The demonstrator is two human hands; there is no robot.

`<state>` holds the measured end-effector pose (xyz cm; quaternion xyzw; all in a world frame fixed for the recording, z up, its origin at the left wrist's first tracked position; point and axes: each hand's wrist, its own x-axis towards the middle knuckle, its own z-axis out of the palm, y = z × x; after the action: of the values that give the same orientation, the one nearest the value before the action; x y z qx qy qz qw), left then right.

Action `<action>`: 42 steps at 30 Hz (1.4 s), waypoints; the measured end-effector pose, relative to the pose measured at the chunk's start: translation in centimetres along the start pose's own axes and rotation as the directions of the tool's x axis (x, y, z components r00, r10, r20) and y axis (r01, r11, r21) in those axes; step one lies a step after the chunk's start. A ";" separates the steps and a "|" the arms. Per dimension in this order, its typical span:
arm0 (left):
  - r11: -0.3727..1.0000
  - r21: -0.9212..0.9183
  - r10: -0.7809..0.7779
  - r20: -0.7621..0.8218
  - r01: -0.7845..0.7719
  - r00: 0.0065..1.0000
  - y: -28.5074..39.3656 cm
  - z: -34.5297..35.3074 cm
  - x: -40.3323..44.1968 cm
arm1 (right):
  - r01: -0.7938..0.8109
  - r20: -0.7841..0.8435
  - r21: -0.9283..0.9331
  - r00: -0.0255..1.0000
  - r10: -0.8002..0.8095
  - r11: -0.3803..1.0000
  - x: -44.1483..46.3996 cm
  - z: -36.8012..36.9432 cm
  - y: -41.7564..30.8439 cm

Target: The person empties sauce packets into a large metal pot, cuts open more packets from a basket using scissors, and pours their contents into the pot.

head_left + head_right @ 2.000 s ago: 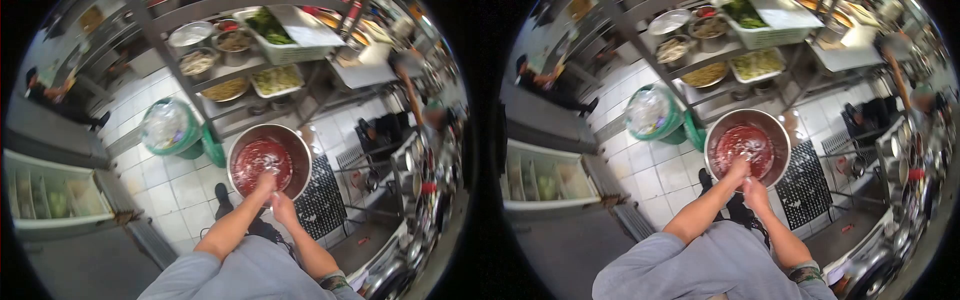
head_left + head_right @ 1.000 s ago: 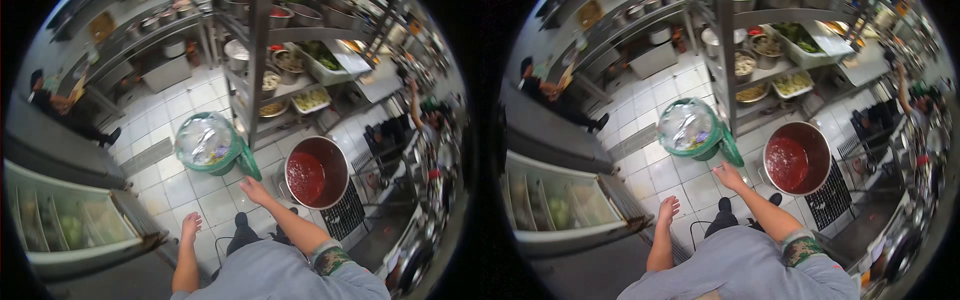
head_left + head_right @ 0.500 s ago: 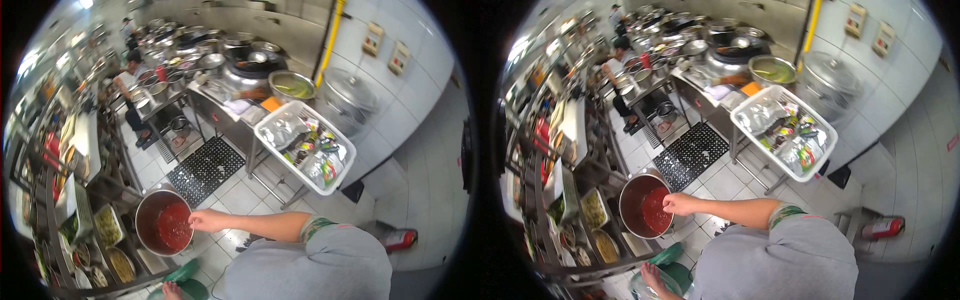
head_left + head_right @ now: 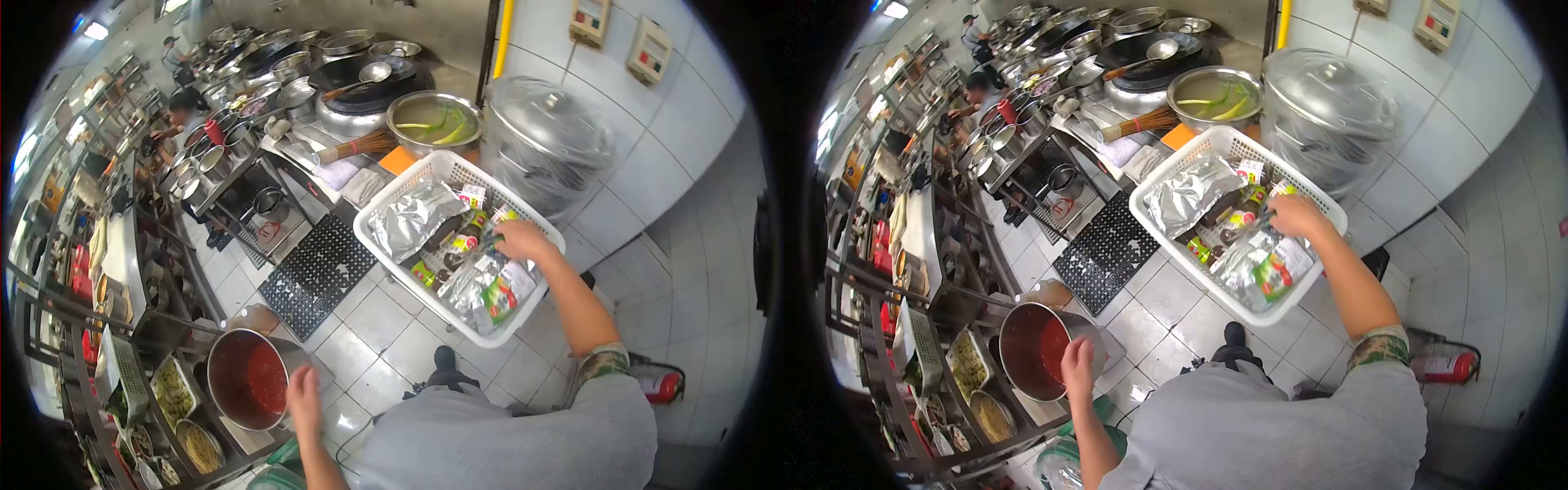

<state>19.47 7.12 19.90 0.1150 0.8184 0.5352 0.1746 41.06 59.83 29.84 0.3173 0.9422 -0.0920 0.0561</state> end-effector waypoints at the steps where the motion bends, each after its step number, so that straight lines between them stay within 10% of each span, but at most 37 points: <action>1: 1.000 0.029 -0.010 0.088 0.008 0.996 5.2 4.0 0.7 | 0.052 0.047 0.031 0.997 -0.054 0.998 0.8 0.0 0.6; 8: 0.595 0.352 0.648 0.322 -0.722 0.691 22.0 23.1 9.6 | 0.411 0.128 0.052 0.901 -0.415 0.910 3.0 -1.0 3.1; 14: 0.090 0.769 0.623 0.453 -0.633 0.638 19.8 31.7 13.6 | 0.407 0.246 0.050 0.880 -0.407 0.912 3.9 -3.2 4.5; 18: 0.034 0.798 0.563 0.482 -0.602 0.671 20.3 32.5 15.4 | 0.292 0.060 0.301 0.945 -0.323 0.908 2.5 -4.4 7.9; 21: 0.151 0.733 0.472 0.536 -0.663 0.700 20.1 32.3 17.3 | 0.006 0.089 0.673 0.992 -0.088 0.740 1.8 -5.2 7.2; 22: 0.297 0.688 0.425 0.525 -0.662 0.737 22.0 31.5 17.4 | 0.143 -0.124 0.724 0.989 -0.077 0.675 3.5 -0.4 9.3; 26: 0.519 0.544 0.532 0.398 -0.659 0.747 24.0 29.3 17.9 | 0.004 -0.016 0.986 0.997 0.071 0.169 4.5 -0.3 5.6; 29: 0.669 0.433 0.579 0.205 -0.604 0.789 24.7 29.7 14.1 | 0.212 -0.213 0.977 0.955 0.205 0.029 6.9 1.0 1.5; 33: 0.638 0.347 0.737 -0.017 -0.688 0.675 22.7 33.4 8.9 | 0.352 -0.394 0.919 0.843 0.366 0.178 8.0 -2.1 -5.7; 39: 0.736 0.164 0.669 -0.028 -0.657 0.743 24.9 28.8 6.9 | 0.528 -0.540 0.836 0.840 0.055 0.146 6.8 -3.6 -8.2; 42: 0.454 0.364 0.844 0.116 -0.813 0.524 29.7 24.3 9.3 | 0.421 -0.422 0.896 0.906 -0.027 0.142 6.1 -3.5 -7.7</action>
<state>20.98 42.77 36.69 0.5076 0.7502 0.3895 -0.1666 31.36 58.12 33.32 0.1422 0.6951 -0.6277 -0.3204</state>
